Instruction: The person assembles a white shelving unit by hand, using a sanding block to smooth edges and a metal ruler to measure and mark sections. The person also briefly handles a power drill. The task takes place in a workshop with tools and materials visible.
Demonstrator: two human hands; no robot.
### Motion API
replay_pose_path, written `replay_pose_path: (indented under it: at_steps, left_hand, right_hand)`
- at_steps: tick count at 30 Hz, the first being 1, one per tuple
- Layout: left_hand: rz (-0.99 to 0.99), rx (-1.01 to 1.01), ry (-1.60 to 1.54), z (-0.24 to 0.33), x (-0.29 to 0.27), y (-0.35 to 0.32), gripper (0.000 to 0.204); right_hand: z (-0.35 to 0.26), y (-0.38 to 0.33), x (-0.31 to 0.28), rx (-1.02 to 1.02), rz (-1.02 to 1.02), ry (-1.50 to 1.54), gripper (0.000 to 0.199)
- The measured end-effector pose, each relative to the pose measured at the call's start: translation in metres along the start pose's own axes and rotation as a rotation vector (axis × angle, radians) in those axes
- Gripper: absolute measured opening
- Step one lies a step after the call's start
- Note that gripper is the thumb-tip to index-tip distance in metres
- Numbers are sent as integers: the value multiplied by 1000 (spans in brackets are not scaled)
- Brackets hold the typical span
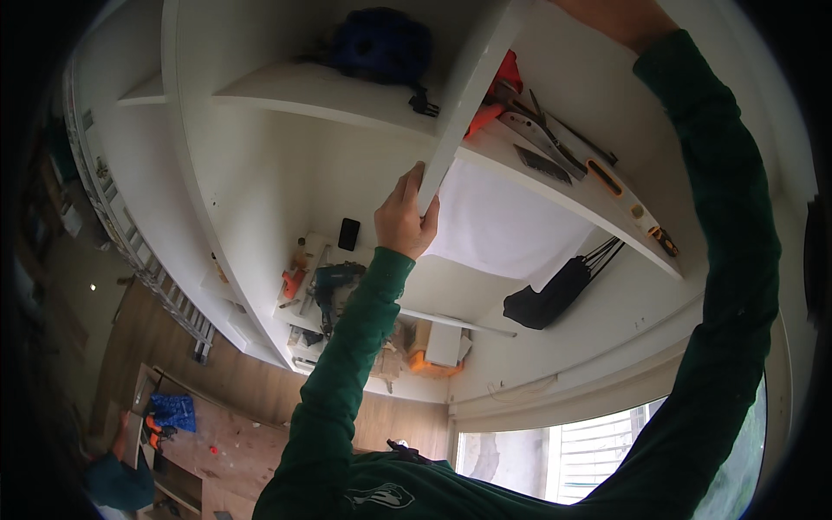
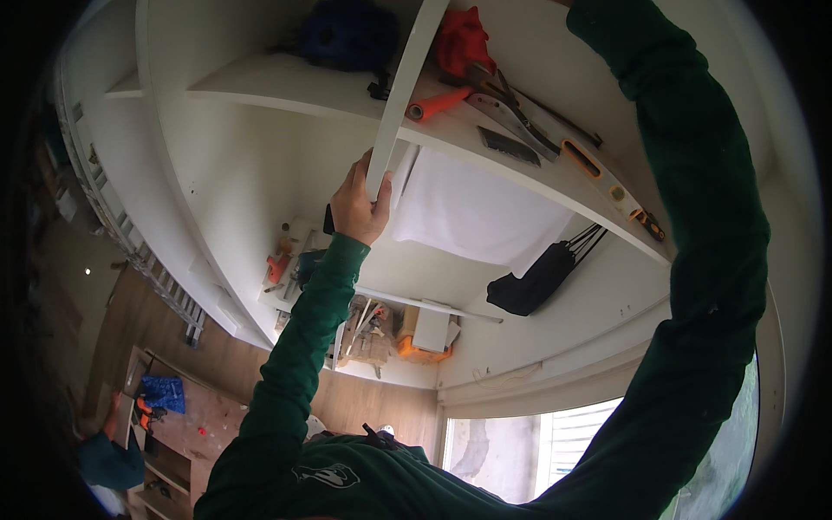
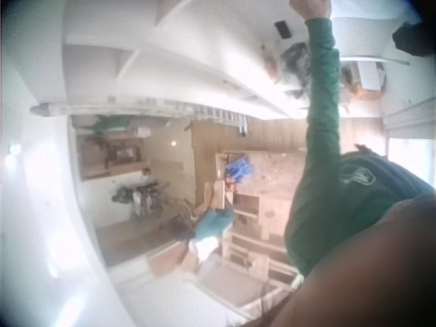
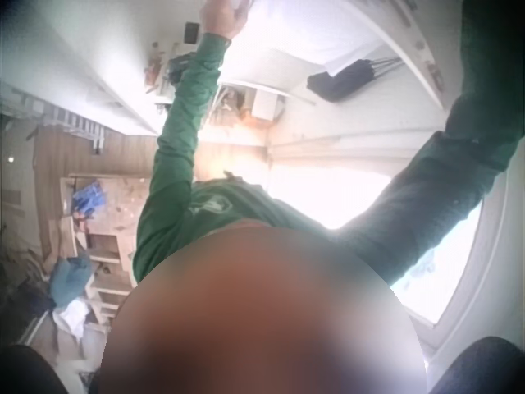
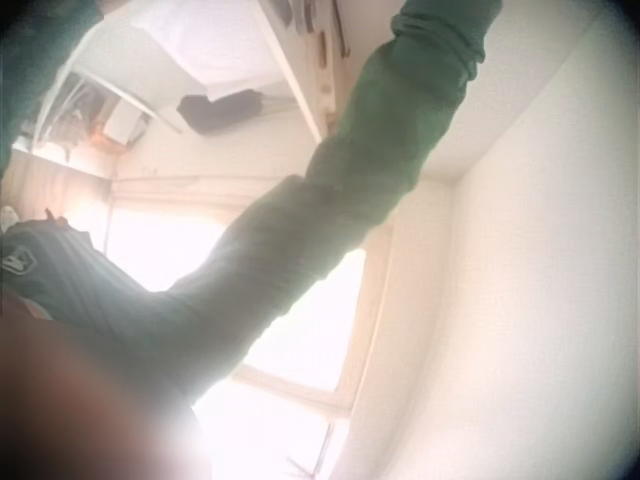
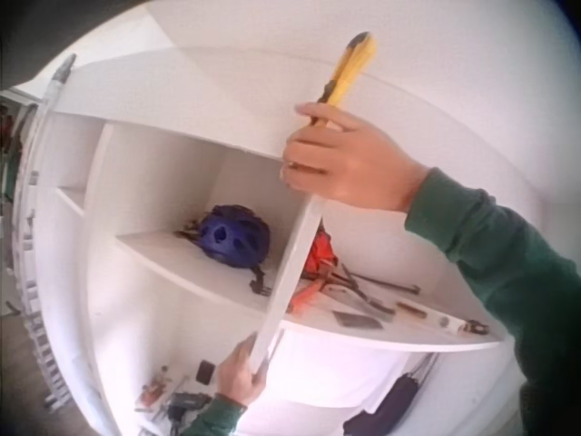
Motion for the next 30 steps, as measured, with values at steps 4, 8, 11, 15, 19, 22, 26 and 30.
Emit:
replay_pose_path:
  at_steps: [4,8,11,15,19,22,26,30]
  left_hand:
    - [-29,-51,-11,-3,2,-1,44]
    - [-12,-34,0,-1,1,-1,42]
    - [12,-17,-9,-1,1,0,40]
    - [31,-7,-34,1,-1,0,39]
    - [-1,-66,-32,-2,1,-1,39]
    - [0,-61,-13,-1,1,0,38]
    - [5,-53,-11,-2,1,0,39]
    - [14,-20,-4,-3,2,-2,39]
  right_hand:
    - [2,-25,-14,10,-43,18,14]
    - [3,-67,-32,1,-207,15,15]
    - [2,-82,-51,15,-161,-6,16]
    - [0,-62,-51,14,-105,-52,15]
    - [2,-16,-26,46,45,4,11]
    - [1,1,-13,19,65,-3,11]
    - [1,2,-7,3,14,-18,12]
    - [1,-7,-11,16,9,-21,11]
Point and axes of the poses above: each hand's wrist, its own y-axis towards the middle knuckle, its own x-axis out of the palm, z = x × y, the point moved 10 cm from there along y, towards the middle knuckle, and after that the axes turned 9 degrees about -y, right-handed, at the moved point
